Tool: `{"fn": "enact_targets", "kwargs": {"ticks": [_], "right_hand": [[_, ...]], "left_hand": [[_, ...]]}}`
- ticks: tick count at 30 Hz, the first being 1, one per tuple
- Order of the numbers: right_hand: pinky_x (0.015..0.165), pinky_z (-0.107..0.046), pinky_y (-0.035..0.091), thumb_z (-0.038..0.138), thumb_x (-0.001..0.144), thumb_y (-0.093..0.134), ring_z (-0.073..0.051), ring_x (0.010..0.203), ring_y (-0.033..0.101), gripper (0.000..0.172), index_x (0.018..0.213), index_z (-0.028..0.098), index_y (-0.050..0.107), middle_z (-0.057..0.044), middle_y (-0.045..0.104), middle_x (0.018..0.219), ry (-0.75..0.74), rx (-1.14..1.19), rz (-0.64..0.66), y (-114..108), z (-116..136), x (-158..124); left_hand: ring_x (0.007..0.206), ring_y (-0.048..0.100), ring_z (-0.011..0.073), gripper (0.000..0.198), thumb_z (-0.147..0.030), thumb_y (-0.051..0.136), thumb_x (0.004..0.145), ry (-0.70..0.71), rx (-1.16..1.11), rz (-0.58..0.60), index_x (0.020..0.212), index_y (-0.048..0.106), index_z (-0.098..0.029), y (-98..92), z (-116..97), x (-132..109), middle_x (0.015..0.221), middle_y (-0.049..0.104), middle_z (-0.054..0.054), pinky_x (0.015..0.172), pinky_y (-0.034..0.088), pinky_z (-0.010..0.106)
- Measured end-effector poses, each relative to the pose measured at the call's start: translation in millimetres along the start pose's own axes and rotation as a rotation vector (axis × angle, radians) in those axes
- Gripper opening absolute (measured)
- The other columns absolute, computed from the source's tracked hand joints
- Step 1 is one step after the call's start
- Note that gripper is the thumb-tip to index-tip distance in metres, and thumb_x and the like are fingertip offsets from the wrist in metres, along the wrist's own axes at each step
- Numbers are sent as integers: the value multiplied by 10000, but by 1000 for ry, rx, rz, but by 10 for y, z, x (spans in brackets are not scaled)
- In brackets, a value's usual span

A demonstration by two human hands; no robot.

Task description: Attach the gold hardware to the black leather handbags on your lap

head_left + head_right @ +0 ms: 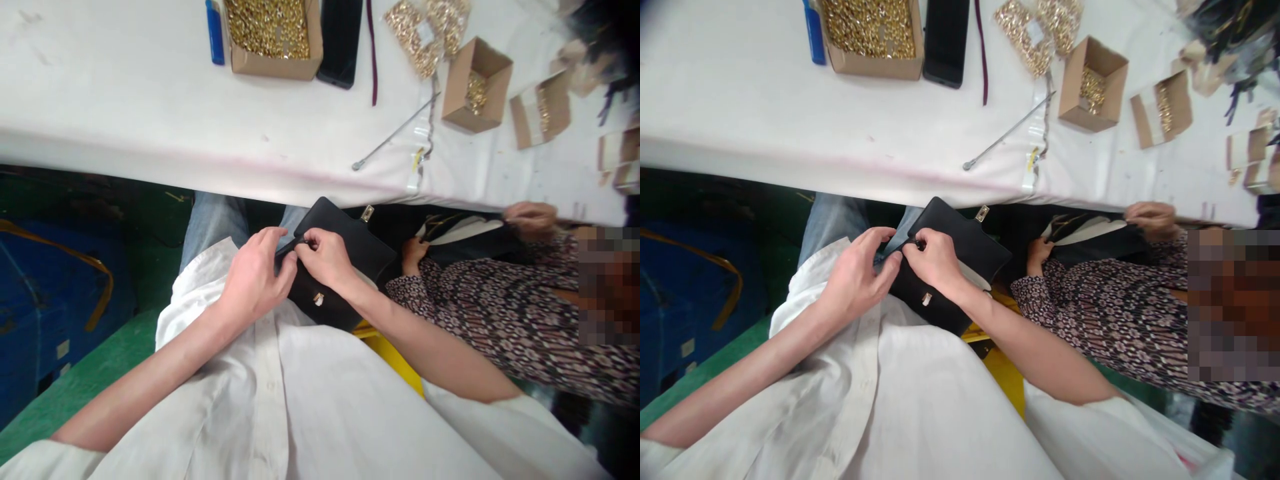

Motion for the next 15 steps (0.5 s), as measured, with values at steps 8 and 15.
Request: {"fn": "enact_targets", "kwargs": {"ticks": [8, 15], "right_hand": [[577, -315, 278, 344, 839, 651, -145, 625, 437, 285, 602, 209, 571, 28, 514, 595, 141, 36, 120, -1, -238, 159], [525, -301, 237, 364, 688, 659, -131, 586, 373, 227, 567, 223, 530, 44, 439, 580, 345, 372, 99, -153, -339, 283]], "left_hand": [[1635, 421, 403, 750, -49, 556, 985, 340, 111, 85, 1693, 418, -251, 140, -270, -69, 1759, 436, 196, 1275, 447, 655], [1563, 532, 407, 437, -170, 537, 1113, 699, 325, 280, 1544, 612, -166, 376, -480, -166, 1786, 421, 236, 1239, 445, 655]]}}
Point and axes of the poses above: each hand's wrist, its own x-axis towards the middle knuckle, its own y-axis out of the palm, z = x × y, the point moved 8 cm from there along x, towards the middle knuckle
